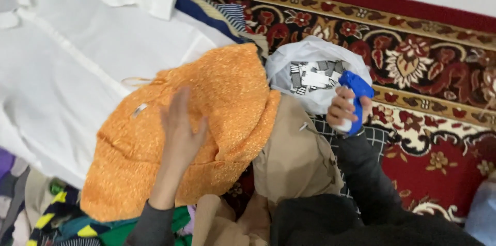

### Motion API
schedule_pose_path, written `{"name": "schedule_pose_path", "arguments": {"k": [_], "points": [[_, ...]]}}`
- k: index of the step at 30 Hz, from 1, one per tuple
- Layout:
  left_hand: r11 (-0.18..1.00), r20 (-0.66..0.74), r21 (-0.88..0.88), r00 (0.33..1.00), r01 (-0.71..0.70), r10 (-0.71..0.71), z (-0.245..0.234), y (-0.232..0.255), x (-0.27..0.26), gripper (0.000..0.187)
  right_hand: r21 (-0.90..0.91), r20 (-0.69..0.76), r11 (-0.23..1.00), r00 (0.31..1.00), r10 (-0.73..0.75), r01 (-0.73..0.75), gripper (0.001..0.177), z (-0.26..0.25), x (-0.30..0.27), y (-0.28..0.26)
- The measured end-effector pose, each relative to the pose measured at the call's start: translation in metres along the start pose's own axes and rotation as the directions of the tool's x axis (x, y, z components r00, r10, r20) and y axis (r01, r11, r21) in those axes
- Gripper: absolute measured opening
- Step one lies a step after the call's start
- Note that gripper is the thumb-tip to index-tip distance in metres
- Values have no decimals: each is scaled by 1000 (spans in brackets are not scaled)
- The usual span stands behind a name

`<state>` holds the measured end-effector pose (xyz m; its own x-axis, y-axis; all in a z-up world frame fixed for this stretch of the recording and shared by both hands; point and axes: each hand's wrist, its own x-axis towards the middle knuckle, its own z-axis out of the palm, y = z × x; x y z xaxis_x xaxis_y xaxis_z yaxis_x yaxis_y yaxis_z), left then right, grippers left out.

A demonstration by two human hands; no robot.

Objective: The person attaches security tags to a white shirt, a peach-colored cardigan, and a grey patterned top using a blue tagging gun.

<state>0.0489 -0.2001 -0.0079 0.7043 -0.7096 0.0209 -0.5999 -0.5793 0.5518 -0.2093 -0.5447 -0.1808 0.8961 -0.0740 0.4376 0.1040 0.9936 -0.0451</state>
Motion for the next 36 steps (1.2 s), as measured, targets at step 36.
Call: {"name": "schedule_pose_path", "arguments": {"k": [36], "points": [[984,647,-130,741,-123,178,252,77,135,53,-16,-225,-783,765,-603,-622,24,-182,-41,-38]]}}
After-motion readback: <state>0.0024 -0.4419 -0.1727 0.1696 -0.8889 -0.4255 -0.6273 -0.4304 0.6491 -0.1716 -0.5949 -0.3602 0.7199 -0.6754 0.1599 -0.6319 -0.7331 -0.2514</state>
